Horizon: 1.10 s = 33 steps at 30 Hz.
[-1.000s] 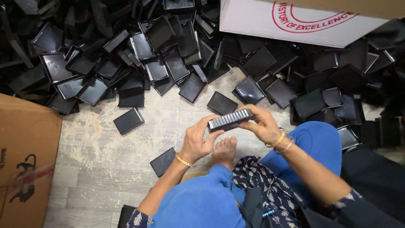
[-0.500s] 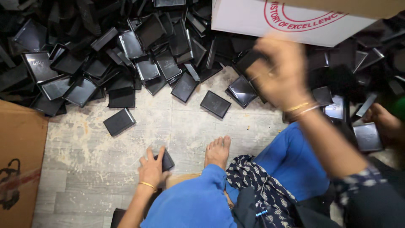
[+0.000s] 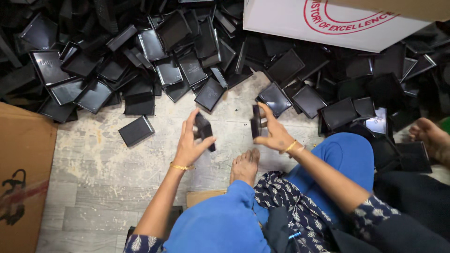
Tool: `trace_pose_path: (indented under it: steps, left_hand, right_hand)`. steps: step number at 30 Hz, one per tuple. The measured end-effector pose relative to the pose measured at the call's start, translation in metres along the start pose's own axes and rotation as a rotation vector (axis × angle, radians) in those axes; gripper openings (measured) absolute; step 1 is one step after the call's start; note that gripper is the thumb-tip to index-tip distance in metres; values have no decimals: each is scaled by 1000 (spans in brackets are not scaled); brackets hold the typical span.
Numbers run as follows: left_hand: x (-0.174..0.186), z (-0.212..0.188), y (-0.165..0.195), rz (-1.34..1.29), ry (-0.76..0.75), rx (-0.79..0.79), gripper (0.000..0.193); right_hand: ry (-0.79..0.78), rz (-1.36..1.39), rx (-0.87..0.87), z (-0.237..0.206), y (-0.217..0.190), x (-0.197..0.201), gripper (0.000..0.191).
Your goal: The person sits on the floor and repeatedly picks up small black plastic trays from a large pile, opens them, and places them back down. The person handles the trays one at a time, inspecting the interior before returning them to the pile.
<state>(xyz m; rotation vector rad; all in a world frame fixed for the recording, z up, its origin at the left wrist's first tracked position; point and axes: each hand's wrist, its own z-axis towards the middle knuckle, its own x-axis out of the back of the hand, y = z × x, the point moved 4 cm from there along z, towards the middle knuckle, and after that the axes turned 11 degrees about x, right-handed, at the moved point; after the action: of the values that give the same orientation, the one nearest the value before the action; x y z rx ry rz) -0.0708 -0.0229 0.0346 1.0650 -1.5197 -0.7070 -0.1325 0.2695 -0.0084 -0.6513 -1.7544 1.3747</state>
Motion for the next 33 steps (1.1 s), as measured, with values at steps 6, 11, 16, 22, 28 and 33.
trace_pose_path:
  steps: [6,11,16,22,28,33]
  left_hand:
    - [-50,-29,67,-271,-231,-81,96]
    - [-56,-43,104,-71,-203,-295,81]
    - [-45,-34,111,-5,-166,-394,80]
    - [-50,-57,128,166,75,-642,80]
    - [-39,-54,122,133,133,-488,51]
    - [-44,-55,119,-33,17,-385,54]
  right_hand:
    - [-134,285,258,-43,-63,-20,99]
    - [-135,402,309,-50,-76,-7,106]
    - [-128,373,366,-33,-74,-2,109]
    - [164,890,260,-30,-75,-4,100]
    - [122,529,279,-25,-69,16,66]
    - [288,484,304,-29,-34,23,38]
